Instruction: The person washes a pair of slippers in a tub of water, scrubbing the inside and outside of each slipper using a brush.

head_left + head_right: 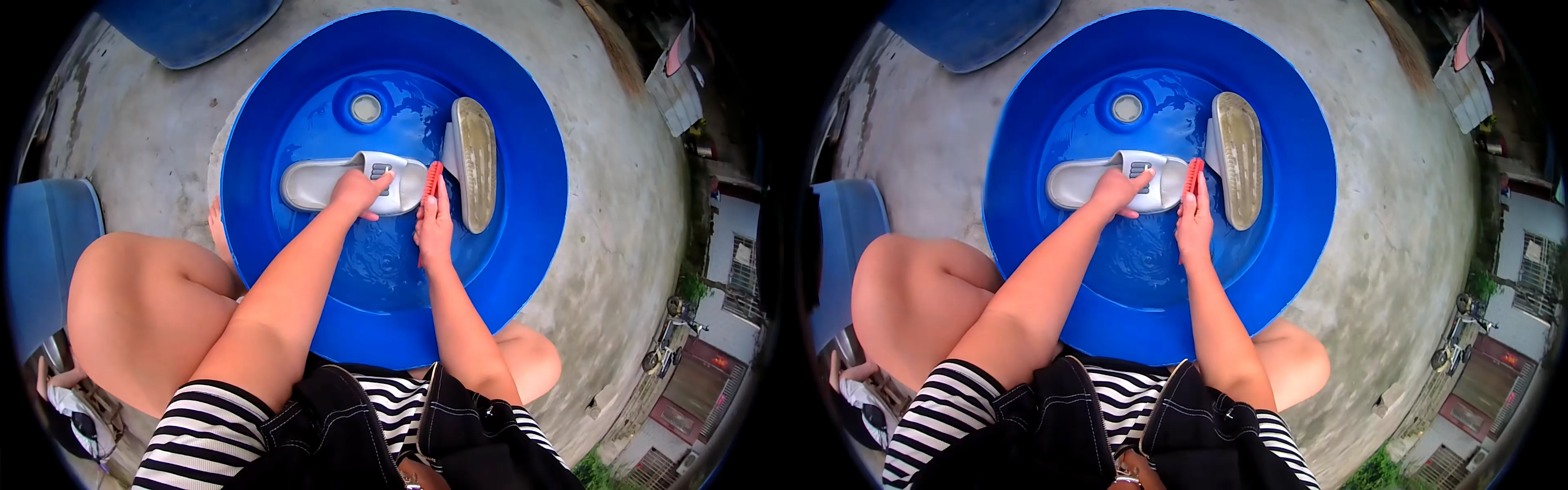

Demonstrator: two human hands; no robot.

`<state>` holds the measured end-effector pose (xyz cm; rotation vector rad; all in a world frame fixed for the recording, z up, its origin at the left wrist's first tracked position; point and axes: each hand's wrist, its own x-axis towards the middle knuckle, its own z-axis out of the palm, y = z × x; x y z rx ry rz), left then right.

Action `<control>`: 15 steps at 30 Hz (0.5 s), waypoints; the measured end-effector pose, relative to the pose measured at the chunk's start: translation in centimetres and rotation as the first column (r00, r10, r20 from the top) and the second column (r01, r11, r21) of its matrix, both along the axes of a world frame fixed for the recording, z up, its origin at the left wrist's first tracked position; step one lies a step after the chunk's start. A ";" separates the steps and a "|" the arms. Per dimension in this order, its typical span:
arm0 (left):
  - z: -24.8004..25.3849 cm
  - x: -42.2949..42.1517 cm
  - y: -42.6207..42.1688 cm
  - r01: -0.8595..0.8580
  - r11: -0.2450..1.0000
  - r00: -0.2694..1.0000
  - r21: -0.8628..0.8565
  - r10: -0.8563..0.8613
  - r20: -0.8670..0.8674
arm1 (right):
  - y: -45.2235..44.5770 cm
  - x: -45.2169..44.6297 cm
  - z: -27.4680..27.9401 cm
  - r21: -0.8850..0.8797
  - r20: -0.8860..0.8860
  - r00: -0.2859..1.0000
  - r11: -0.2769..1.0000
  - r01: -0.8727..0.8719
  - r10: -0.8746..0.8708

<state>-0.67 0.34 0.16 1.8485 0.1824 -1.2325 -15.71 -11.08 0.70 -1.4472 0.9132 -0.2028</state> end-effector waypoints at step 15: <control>0.0 0.2 0.1 0.034 0.999 0.999 0.008 -0.034 -0.032 | 6.4 -0.2 2.5 -0.169 -0.239 0.940 0.943 -0.288 0.244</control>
